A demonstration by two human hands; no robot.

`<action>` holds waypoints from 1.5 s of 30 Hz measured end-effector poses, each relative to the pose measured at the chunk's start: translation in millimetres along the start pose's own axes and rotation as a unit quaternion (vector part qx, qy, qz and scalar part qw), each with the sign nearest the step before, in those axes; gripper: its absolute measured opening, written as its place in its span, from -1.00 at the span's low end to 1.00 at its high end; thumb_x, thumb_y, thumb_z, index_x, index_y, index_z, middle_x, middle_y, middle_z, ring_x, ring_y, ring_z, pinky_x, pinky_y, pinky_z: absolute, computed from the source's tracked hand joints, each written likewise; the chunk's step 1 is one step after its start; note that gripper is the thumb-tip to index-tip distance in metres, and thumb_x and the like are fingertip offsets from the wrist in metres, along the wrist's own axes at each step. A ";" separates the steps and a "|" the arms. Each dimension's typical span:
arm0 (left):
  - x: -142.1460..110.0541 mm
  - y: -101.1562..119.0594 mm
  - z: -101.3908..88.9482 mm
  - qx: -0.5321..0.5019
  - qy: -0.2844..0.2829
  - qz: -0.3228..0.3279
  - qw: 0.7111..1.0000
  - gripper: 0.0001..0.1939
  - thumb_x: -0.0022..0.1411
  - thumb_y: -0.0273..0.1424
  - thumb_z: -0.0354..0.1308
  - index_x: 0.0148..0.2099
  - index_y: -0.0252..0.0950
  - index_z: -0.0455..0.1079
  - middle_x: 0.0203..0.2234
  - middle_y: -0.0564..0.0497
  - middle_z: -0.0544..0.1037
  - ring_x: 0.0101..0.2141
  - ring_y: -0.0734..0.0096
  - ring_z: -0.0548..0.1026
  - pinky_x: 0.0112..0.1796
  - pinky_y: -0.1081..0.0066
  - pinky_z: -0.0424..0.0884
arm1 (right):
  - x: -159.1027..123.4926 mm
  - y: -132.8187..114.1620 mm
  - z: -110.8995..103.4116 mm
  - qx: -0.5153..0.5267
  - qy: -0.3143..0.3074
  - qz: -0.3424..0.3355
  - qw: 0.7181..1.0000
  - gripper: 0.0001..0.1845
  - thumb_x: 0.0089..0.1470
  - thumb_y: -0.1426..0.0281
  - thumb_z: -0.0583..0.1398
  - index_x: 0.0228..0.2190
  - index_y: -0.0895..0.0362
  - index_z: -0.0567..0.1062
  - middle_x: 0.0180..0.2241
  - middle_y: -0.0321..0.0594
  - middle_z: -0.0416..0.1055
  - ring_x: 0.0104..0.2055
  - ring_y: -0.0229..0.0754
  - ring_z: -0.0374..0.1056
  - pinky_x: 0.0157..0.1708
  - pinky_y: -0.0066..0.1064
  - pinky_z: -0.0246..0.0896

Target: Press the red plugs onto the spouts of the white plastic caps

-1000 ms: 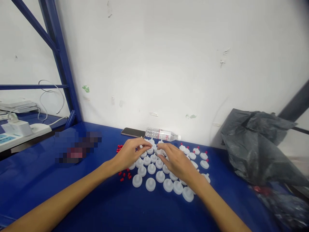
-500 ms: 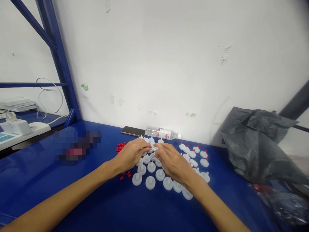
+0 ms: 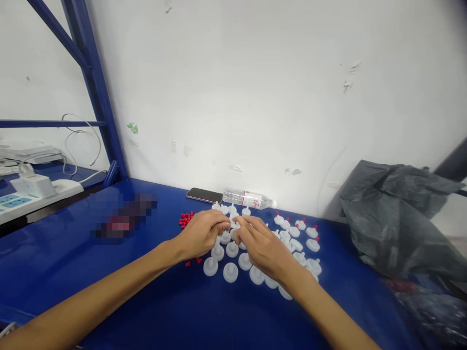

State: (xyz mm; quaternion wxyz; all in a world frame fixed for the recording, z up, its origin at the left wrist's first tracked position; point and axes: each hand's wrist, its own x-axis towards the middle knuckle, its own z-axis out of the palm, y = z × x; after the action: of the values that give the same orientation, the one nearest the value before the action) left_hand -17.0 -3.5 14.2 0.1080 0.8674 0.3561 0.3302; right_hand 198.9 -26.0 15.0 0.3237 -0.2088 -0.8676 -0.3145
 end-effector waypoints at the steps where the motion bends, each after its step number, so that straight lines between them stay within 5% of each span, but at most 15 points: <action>1: 0.2 0.6 0.1 -0.001 -0.003 -0.004 1.000 -0.71 0.41 -0.46 -0.02 -0.37 -0.27 0.41 -0.49 0.05 0.47 -0.42 0.40 0.39 -0.32 0.40 0.24 | 0.2 -0.3 0.3 0.000 -0.002 0.000 1.000 -0.69 0.22 0.67 0.00 -0.37 0.13 0.45 -0.16 0.01 0.56 -0.04 -0.06 0.48 -0.04 -0.19 0.51; 6: 5.7 5.0 -4.7 0.008 0.007 -0.015 1.000 -0.68 0.46 -0.37 -0.01 -0.31 -0.26 0.49 -0.46 0.06 0.52 -0.41 0.41 0.43 -0.31 0.42 0.27 | 3.9 7.3 -0.7 0.046 -0.048 0.026 0.997 -0.64 0.14 0.72 -0.02 -0.24 0.15 0.46 -0.08 0.00 0.53 0.00 -0.04 0.43 -0.01 -0.14 0.48; 9: 10.3 1.9 -14.9 0.066 0.043 -0.030 0.996 -0.64 0.50 -0.28 -0.06 -0.18 -0.24 0.54 -0.40 0.03 0.57 -0.35 0.37 0.47 -0.27 0.40 0.31 | 3.2 19.5 -4.8 0.096 -0.098 0.101 0.985 -0.67 0.19 0.64 0.03 -0.10 0.14 0.44 -0.07 -0.05 0.49 -0.02 -0.02 0.41 -0.02 -0.12 0.46; 12: 11.4 -13.6 -26.7 0.181 0.072 -0.108 0.975 -0.64 0.48 -0.30 -0.06 -0.18 -0.27 0.56 -0.32 -0.08 0.61 -0.23 0.22 0.53 -0.23 0.33 0.34 | -6.4 35.2 -7.7 0.125 -0.141 0.221 0.957 -0.67 0.28 0.53 0.02 -0.03 0.08 0.46 -0.06 -0.10 0.46 -0.08 -0.06 0.45 -0.03 -0.13 0.44; 16: 8.6 -44.6 -34.4 0.245 0.031 -0.216 0.945 -0.71 0.35 -0.42 0.04 -0.33 -0.29 0.57 -0.36 -0.18 0.63 -0.24 0.08 0.54 -0.29 0.29 0.35 | -27.1 56.8 -4.0 0.117 -0.183 0.329 0.919 -0.59 0.36 0.42 -0.07 0.06 0.07 0.48 0.03 -0.09 0.48 -0.04 -0.06 0.48 0.05 -0.11 0.39; 20: 7.9 -62.2 -31.8 0.219 -0.003 -0.209 0.953 -0.73 0.29 -0.41 0.09 -0.37 -0.25 0.60 -0.45 -0.12 0.64 -0.31 0.13 0.57 -0.29 0.32 0.38 | -42.9 71.3 3.2 0.103 -0.230 0.332 0.909 -0.51 0.39 0.31 -0.12 0.07 0.15 0.50 0.11 -0.01 0.51 0.20 0.04 0.37 0.23 -0.02 0.22; 29: 5.4 -72.9 -19.2 0.183 -0.013 -0.146 0.972 -0.75 0.29 -0.27 0.15 -0.26 -0.22 0.64 -0.29 -0.10 0.68 -0.14 0.09 0.56 -0.10 0.27 0.42 | -51.3 84.4 0.1 0.089 -0.259 0.330 0.903 -0.50 0.39 0.26 -0.12 -0.05 0.09 0.58 -0.01 -0.10 0.59 0.11 0.00 0.43 0.19 -0.06 0.22; 38: 3.7 -80.9 -13.3 0.152 -0.032 -0.126 0.980 -0.81 0.28 -0.30 0.18 -0.30 -0.21 0.61 -0.33 -0.07 0.66 -0.16 0.16 0.56 -0.11 0.29 0.41 | -47.6 82.9 -2.2 0.095 -0.269 0.314 0.905 -0.82 0.14 0.22 0.26 -0.39 0.02 0.64 -0.35 -0.26 0.62 -0.08 0.01 0.47 0.12 -0.02 0.19; 45: 3.2 -79.0 -14.5 0.144 -0.035 -0.133 0.980 -0.82 0.28 -0.30 0.17 -0.31 -0.20 0.58 -0.34 -0.07 0.65 -0.15 0.15 0.56 -0.14 0.30 0.44 | -39.8 82.9 -15.3 0.116 -0.221 0.362 0.898 -0.82 0.28 0.32 0.10 -0.23 0.04 0.51 -0.23 -0.24 0.63 -0.15 -0.13 0.54 -0.13 -0.30 0.37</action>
State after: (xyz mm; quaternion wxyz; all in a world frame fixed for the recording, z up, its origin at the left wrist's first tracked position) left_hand -67.9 55.0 -6.6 0.0374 0.8299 0.5080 0.2277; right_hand 280.4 16.5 30.5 0.2368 -0.5339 -0.8115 -0.0184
